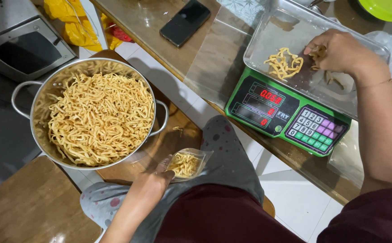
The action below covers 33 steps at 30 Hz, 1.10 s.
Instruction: Manually filling small plastic bags with noodles from a large pot and weighing them on a digital scale to ensure consistent portions.
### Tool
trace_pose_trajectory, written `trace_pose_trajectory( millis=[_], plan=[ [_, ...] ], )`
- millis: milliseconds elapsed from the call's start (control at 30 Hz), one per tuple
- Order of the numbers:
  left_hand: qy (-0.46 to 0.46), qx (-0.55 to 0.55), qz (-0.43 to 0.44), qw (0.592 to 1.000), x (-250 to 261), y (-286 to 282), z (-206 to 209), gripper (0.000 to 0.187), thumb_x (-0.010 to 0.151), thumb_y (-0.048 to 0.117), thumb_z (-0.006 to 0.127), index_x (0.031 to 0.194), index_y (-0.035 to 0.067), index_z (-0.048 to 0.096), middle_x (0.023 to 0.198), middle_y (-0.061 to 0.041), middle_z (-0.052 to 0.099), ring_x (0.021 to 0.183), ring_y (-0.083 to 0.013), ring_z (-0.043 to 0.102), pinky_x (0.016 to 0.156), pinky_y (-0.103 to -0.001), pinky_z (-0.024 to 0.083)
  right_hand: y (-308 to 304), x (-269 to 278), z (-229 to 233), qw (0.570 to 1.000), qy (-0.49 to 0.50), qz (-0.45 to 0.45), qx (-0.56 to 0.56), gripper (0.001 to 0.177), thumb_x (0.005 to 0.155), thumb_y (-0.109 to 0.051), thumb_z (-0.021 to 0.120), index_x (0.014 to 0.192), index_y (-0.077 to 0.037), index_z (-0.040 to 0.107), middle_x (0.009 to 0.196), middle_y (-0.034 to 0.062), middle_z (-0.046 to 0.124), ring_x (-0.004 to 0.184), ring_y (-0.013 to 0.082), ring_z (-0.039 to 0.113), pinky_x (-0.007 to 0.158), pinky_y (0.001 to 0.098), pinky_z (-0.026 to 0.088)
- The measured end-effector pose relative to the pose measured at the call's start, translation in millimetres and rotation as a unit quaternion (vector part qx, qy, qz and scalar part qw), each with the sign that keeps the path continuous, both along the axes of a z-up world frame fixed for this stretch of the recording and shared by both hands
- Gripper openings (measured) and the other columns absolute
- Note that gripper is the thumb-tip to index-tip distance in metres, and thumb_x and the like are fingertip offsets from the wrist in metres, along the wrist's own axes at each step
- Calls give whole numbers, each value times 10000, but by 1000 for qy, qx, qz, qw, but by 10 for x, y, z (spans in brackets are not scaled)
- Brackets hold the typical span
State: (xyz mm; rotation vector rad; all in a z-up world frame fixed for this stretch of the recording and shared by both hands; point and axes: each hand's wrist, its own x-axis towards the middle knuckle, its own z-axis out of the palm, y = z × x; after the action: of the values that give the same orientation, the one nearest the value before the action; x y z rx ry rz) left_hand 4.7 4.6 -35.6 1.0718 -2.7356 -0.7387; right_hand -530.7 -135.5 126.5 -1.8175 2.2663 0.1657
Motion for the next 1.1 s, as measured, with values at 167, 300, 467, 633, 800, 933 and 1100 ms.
trace_pose_trajectory(
  millis=[167, 300, 467, 633, 800, 933, 1100],
  plan=[
    [-2, -40, 5, 999, -8, 17, 0, 122, 729, -63, 668, 723, 49, 622, 1530, -365, 406, 1432, -337, 491, 527, -481, 646, 70, 227, 192, 997, -57, -56, 0, 568, 815, 187, 654, 1298, -98, 736, 1109, 219, 747, 942, 352, 699, 850, 470, 528],
    [13, -101, 14, 995, 28, 89, -164, 91, 706, 4, 689, 756, 79, 672, 1468, -204, 566, 757, -375, 719, 482, -459, 570, 52, -308, -44, 998, -31, 1, -61, 482, 770, 147, 665, 1152, -118, 793, 972, 155, 747, 820, 293, 669, 749, 404, 500],
    [-15, -92, 13, 996, 42, 121, -196, 85, 758, 10, 655, 780, 92, 657, 1469, -270, 544, 802, -412, 739, 507, -507, 567, 170, -511, -36, 965, -151, 18, -213, 476, 818, 44, 858, 1256, -117, 762, 1140, 80, 695, 929, 164, 616, 709, 319, 494],
    [-4, -110, 12, 994, 25, 123, -173, 41, 788, 39, 638, 797, 74, 658, 1436, -318, 547, 624, -404, 736, 505, -510, 561, 340, -174, -94, 864, -430, 69, -252, 447, 904, 38, 789, 1310, -61, 628, 1287, 103, 691, 1029, 98, 690, 927, 195, 625],
    [-10, -68, 1, 998, 17, 129, -30, 30, 787, 38, 640, 761, 42, 653, 1461, -336, 517, 488, -425, 707, 440, -562, 533, 1028, 1535, 14, 791, -579, 30, -196, 490, 772, -5, 746, 1243, -31, 612, 1219, 156, 716, 960, 203, 749, 865, 271, 647],
    [-60, -106, 29, 992, 23, 149, -26, 161, 859, 252, 663, 798, 173, 788, 1048, -152, 740, 610, -323, 754, 551, -432, 607, 1172, 2476, -713, 725, -514, 268, -372, 348, 746, 65, 834, 1052, -74, 743, 1023, 133, 740, 897, 242, 764, 851, 374, 656],
    [-58, -84, 44, 994, 11, 117, -38, 238, 857, 283, 678, 745, 112, 799, 1041, -170, 753, 603, -340, 749, 549, -448, 608, 1597, 3064, -1226, 799, -466, 262, -277, 175, 900, -216, 757, 1052, -131, 771, 1184, 160, 686, 1018, 367, 737, 865, 477, 613]
  ],
)
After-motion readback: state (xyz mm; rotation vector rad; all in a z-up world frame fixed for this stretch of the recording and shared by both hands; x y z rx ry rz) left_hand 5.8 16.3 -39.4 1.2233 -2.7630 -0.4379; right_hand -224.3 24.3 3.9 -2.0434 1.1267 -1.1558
